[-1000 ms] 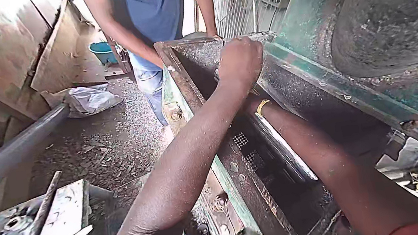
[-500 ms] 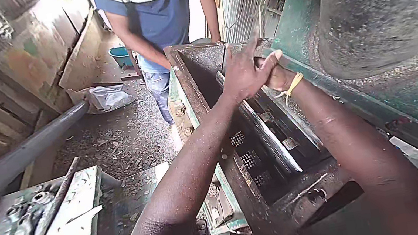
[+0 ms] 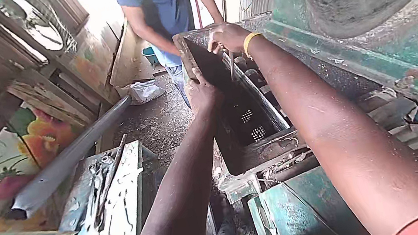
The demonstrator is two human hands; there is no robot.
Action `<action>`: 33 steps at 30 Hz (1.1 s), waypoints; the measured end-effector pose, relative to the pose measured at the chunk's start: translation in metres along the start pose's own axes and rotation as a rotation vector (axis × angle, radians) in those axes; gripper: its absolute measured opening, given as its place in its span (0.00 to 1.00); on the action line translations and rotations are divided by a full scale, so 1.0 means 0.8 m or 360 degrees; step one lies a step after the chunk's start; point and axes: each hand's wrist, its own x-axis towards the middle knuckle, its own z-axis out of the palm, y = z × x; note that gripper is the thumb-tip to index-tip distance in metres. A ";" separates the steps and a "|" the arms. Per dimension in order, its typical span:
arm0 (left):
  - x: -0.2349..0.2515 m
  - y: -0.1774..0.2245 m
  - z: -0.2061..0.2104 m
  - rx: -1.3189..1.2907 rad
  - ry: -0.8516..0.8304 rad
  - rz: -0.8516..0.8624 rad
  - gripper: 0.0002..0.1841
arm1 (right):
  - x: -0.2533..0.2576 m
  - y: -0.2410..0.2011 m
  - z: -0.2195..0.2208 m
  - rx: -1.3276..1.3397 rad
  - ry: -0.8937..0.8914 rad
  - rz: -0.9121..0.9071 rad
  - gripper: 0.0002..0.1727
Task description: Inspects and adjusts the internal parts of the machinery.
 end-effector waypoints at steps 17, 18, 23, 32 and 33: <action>0.015 -0.003 0.009 -0.0048 0.0023 -0.0018 0.56 | 0.018 0.015 0.006 0.0199 -0.0084 -0.0171 0.22; 0.009 -0.003 0.012 -0.0024 0.0037 -0.0018 0.57 | 0.016 0.016 0.008 0.0185 -0.0064 -0.0157 0.22; -0.084 -0.010 0.013 0.0042 -0.0026 -0.0082 0.61 | 0.009 -0.002 0.012 0.0216 0.0064 0.0067 0.28; -0.161 0.000 0.010 0.0003 -0.0006 -0.0460 0.49 | 0.022 0.022 0.004 0.0337 -0.0077 -0.0063 0.13; -0.155 0.001 0.008 0.0014 -0.0008 -0.0479 0.48 | 0.029 0.024 0.005 0.0381 -0.0086 -0.0045 0.13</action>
